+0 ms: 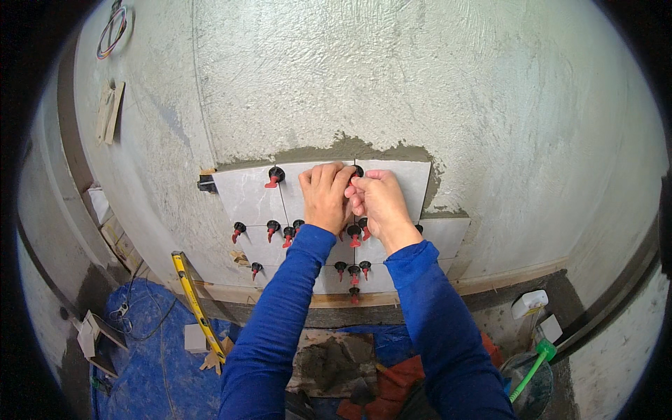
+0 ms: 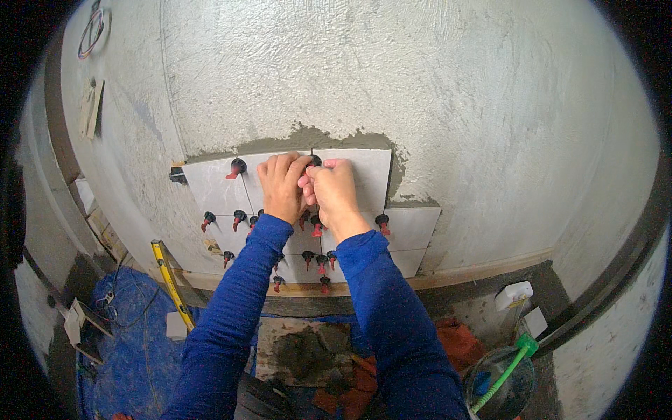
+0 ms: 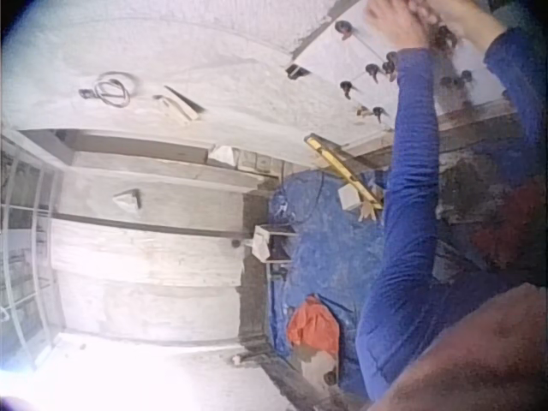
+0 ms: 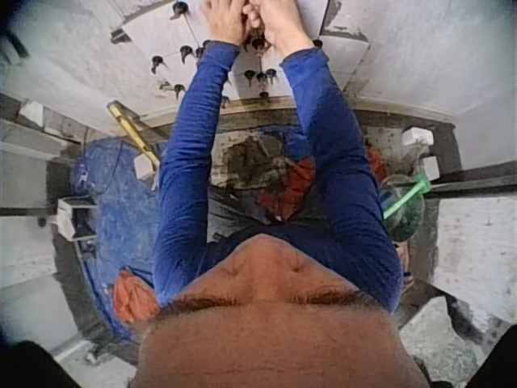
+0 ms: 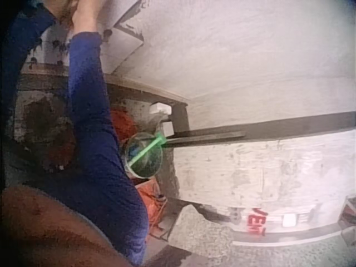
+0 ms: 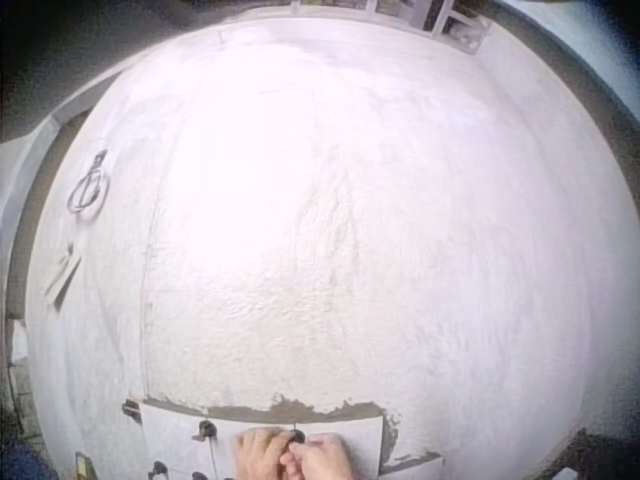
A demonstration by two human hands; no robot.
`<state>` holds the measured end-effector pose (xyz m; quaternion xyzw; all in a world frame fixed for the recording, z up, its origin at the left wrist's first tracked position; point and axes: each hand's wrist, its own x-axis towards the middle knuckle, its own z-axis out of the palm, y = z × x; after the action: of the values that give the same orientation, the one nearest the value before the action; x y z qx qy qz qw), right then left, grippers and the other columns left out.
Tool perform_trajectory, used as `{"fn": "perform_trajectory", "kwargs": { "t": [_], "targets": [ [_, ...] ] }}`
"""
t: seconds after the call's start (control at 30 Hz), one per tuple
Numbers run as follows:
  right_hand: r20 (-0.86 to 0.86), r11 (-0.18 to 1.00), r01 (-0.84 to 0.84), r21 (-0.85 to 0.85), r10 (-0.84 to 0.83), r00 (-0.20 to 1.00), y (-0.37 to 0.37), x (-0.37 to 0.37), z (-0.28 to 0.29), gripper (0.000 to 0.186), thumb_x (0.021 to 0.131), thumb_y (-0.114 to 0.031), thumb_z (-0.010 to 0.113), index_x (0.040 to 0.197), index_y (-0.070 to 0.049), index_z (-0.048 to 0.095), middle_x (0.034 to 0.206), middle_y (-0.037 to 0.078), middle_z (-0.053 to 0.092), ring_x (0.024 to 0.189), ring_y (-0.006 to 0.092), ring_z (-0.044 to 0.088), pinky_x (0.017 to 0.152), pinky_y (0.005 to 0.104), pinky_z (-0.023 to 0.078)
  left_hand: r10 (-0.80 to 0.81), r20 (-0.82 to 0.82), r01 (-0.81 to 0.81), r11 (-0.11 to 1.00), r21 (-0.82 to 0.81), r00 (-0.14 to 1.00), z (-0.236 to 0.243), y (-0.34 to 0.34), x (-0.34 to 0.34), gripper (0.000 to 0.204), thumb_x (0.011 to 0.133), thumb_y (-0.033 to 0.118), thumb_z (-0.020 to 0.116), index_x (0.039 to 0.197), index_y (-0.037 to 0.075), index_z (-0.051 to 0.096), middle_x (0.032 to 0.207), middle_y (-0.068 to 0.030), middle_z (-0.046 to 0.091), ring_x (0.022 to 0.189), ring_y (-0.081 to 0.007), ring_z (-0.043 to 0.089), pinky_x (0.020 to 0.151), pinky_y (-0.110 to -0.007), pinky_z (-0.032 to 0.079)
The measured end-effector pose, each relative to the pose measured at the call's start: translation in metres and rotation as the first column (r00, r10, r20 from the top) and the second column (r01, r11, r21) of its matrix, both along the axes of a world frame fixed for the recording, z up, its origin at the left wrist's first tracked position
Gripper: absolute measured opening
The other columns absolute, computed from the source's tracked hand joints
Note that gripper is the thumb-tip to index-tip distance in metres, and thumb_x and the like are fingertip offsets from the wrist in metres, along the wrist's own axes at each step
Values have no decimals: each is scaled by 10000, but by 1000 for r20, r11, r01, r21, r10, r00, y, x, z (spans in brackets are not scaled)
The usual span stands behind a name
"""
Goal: The person installs white ceramic tiles on a wall using tile leveling clips and wedges. They place the clips between tiles, insert the wedges, and tighten them to ensure alignment. A rubber mallet is used to tap the tiles into place.
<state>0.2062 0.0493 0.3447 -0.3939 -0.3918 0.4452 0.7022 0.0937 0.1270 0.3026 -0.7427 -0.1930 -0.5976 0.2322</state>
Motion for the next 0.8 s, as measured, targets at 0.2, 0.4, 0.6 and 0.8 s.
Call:
{"fn": "perform_trajectory", "kwargs": {
  "t": [0.2,0.4,0.6,0.8],
  "targets": [
    [1,1000,9,12,-9,1000,2,0,-2,393,971,-4,604,1303,27,397,818,139,659,565,135,568,448,276,419,-13,-245,34,996,82,969,22,9,-18,422,809,220,706,1226,160,692,1184,-20,659,1085,-232,607,953,-436,401],
    [9,999,35,9,-36,999,3,-2,-3,315,966,3,593,1241,39,444,794,126,661,554,129,567,434,271,410,-3,-355,46,993,112,935,37,9,-25,352,842,181,672,1193,175,709,1188,6,660,1109,-205,608,959,-421,408],
    [60,1000,24,-2,-24,998,5,-2,-1,273,971,-2,596,1204,41,462,787,124,661,551,119,563,432,268,403,-1,-267,25,996,85,964,34,11,-22,332,821,134,701,1153,156,706,1148,-18,669,1072,-224,607,917,-429,411],
    [-66,994,104,25,-102,993,3,-9,-1,248,939,17,603,1139,60,462,745,142,653,500,140,542,402,304,388,89,118,-64,977,-206,989,-13,-12,6,324,731,172,789,1008,111,630,983,-73,609,953,-313,569,829,-447,394]
  ]
}}
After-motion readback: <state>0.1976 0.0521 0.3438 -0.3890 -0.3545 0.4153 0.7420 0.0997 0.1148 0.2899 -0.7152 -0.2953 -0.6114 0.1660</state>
